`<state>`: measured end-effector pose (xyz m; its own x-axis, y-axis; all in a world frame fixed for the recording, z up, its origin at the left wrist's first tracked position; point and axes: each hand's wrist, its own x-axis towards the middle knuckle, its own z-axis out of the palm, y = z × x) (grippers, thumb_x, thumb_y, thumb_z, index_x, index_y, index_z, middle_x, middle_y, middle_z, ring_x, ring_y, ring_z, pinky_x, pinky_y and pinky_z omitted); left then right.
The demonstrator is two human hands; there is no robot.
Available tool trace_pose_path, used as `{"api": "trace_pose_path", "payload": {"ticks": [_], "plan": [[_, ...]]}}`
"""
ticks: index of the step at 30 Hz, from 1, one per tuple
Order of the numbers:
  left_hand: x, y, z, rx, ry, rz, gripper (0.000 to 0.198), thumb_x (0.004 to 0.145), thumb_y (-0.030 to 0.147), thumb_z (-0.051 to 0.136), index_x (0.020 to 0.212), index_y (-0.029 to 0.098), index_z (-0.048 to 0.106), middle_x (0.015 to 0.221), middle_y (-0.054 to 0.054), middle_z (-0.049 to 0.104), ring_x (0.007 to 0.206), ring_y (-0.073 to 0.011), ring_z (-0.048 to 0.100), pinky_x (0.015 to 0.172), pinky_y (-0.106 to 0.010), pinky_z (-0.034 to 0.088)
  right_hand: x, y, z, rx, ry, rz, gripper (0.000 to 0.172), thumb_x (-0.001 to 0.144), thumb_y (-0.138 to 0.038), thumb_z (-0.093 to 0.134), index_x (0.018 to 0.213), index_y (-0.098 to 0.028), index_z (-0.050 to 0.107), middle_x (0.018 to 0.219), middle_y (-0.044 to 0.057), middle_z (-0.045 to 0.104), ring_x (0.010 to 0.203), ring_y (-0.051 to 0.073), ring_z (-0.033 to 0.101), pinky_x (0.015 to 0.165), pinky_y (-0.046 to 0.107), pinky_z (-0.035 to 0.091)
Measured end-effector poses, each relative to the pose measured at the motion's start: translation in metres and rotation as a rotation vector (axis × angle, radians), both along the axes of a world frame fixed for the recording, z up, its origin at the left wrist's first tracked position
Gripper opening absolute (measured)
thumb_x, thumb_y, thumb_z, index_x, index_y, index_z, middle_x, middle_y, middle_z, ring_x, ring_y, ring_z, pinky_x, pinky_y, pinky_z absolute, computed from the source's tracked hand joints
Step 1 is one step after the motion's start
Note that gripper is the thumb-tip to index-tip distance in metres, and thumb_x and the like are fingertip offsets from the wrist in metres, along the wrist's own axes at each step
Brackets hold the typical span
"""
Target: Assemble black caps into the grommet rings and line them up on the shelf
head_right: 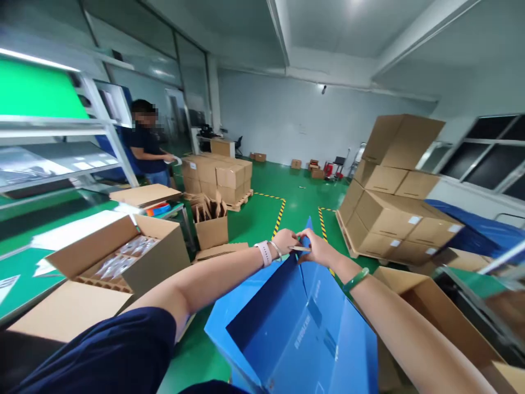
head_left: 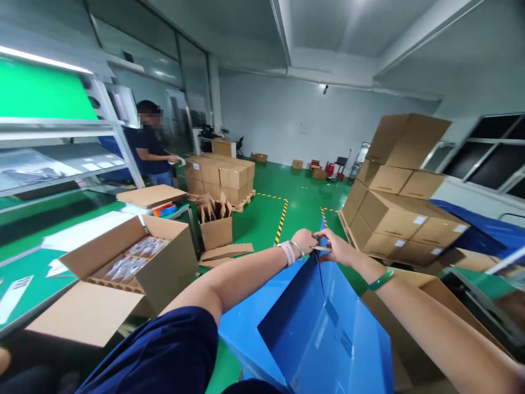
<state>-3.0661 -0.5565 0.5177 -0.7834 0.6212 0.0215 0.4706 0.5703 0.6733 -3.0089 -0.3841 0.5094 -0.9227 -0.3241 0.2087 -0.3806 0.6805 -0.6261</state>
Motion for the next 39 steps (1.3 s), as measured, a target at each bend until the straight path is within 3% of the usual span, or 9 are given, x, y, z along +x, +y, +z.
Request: {"api": "trace_pose_path", "payload": {"ticks": [2, 5, 11, 15, 20, 22, 25, 31, 39], "plan": [[-0.029, 0.01, -0.001, -0.032, -0.05, 0.026, 0.025, 0.094, 0.035, 0.06, 0.108, 0.015, 0.065, 0.108, -0.007, 0.067, 0.092, -0.0181, 0.066, 0.081, -0.036, 0.058, -0.04, 0.009, -0.001, -0.051, -0.037, 0.035, 0.082, 0.055, -0.033, 0.092, 0.124, -0.02, 0.049, 0.113, 0.005, 0.061, 0.078, 0.017, 0.06, 0.071, 0.03, 0.049], [-0.075, 0.016, -0.004, -0.04, -0.13, 0.025, 0.024, 0.094, 0.036, 0.061, 0.1, 0.013, 0.066, 0.095, -0.004, 0.068, 0.082, -0.0157, 0.066, 0.074, -0.033, 0.058, -0.095, 0.015, 0.004, -0.002, -0.104, 0.115, 0.069, 0.053, -0.034, 0.092, 0.11, -0.018, 0.056, 0.099, 0.002, 0.063, 0.084, 0.02, 0.061, 0.074, 0.03, 0.047], [-0.186, 0.01, -0.018, 0.079, -0.195, -0.03, 0.026, 0.094, 0.037, 0.061, 0.089, 0.012, 0.065, 0.08, -0.001, 0.067, 0.07, -0.0125, 0.064, 0.067, -0.029, 0.056, -0.196, 0.0, 0.012, 0.411, 0.008, -0.016, 0.068, 0.04, -0.044, 0.098, 0.089, -0.016, 0.059, 0.088, 0.001, 0.06, 0.076, 0.019, 0.057, 0.062, 0.025, 0.038], [-0.261, 0.012, -0.014, 0.183, -0.215, -0.12, 0.035, 0.092, 0.044, 0.06, 0.084, 0.011, 0.068, 0.065, 0.0, 0.063, 0.056, -0.0107, 0.057, 0.057, -0.025, 0.048, -0.266, -0.006, 0.018, 0.579, 0.062, -0.089, 0.064, 0.046, -0.057, 0.094, 0.079, -0.017, 0.057, 0.077, -0.002, 0.054, 0.067, 0.015, 0.051, 0.056, 0.024, 0.029], [-0.351, -0.008, 0.001, 0.24, -0.228, -0.258, 0.039, 0.078, 0.052, 0.067, 0.084, 0.014, 0.074, 0.069, -0.001, 0.069, 0.06, -0.0125, 0.057, 0.056, -0.023, 0.042, -0.334, 0.023, 0.035, 0.593, 0.117, -0.194, 0.062, 0.053, -0.061, 0.091, 0.07, -0.018, 0.049, 0.074, -0.005, 0.048, 0.063, 0.012, 0.042, 0.057, 0.023, 0.024], [-0.386, -0.021, 0.001, 0.206, -0.229, -0.277, 0.033, 0.066, 0.044, 0.077, 0.084, 0.016, 0.074, 0.073, -0.001, 0.071, 0.063, -0.0141, 0.058, 0.056, -0.023, 0.04, -0.357, 0.039, 0.041, 0.544, 0.136, -0.272, 0.063, 0.054, -0.058, 0.091, 0.067, -0.019, 0.044, 0.073, -0.006, 0.045, 0.062, 0.011, 0.039, 0.057, 0.023, 0.024], [-0.434, -0.028, -0.005, 0.131, -0.2, -0.264, 0.018, 0.054, 0.026, 0.08, 0.065, 0.017, 0.069, 0.058, 0.002, 0.063, 0.056, -0.0141, 0.052, 0.052, -0.024, 0.033, -0.399, 0.054, 0.046, 0.437, 0.155, -0.32, 0.061, 0.054, -0.052, 0.093, 0.065, -0.018, 0.043, 0.073, -0.006, 0.044, 0.062, 0.011, 0.038, 0.058, 0.022, 0.025], [-0.512, 0.025, -0.006, 0.106, -0.102, -0.22, 0.014, 0.062, 0.023, 0.069, 0.054, 0.017, 0.06, 0.046, 0.006, 0.045, 0.049, -0.0104, 0.038, 0.049, -0.026, 0.023, -0.518, 0.083, 0.045, 0.395, 0.019, -0.118, 0.036, 0.065, -0.04, 0.089, 0.085, -0.017, 0.069, 0.077, -0.004, 0.054, 0.071, 0.014, 0.05, 0.063, 0.022, 0.032], [-0.655, 0.107, 0.005, 0.013, -0.012, -0.11, 0.017, 0.065, 0.022, 0.071, 0.054, 0.016, 0.059, 0.044, 0.007, 0.04, 0.049, -0.0093, 0.036, 0.05, -0.026, 0.022, -0.7, 0.175, 0.051, 0.508, -0.206, 0.045, 0.026, 0.072, -0.04, 0.079, 0.082, -0.018, 0.072, 0.073, -0.002, 0.06, 0.066, 0.014, 0.055, 0.057, 0.022, 0.036]]}}
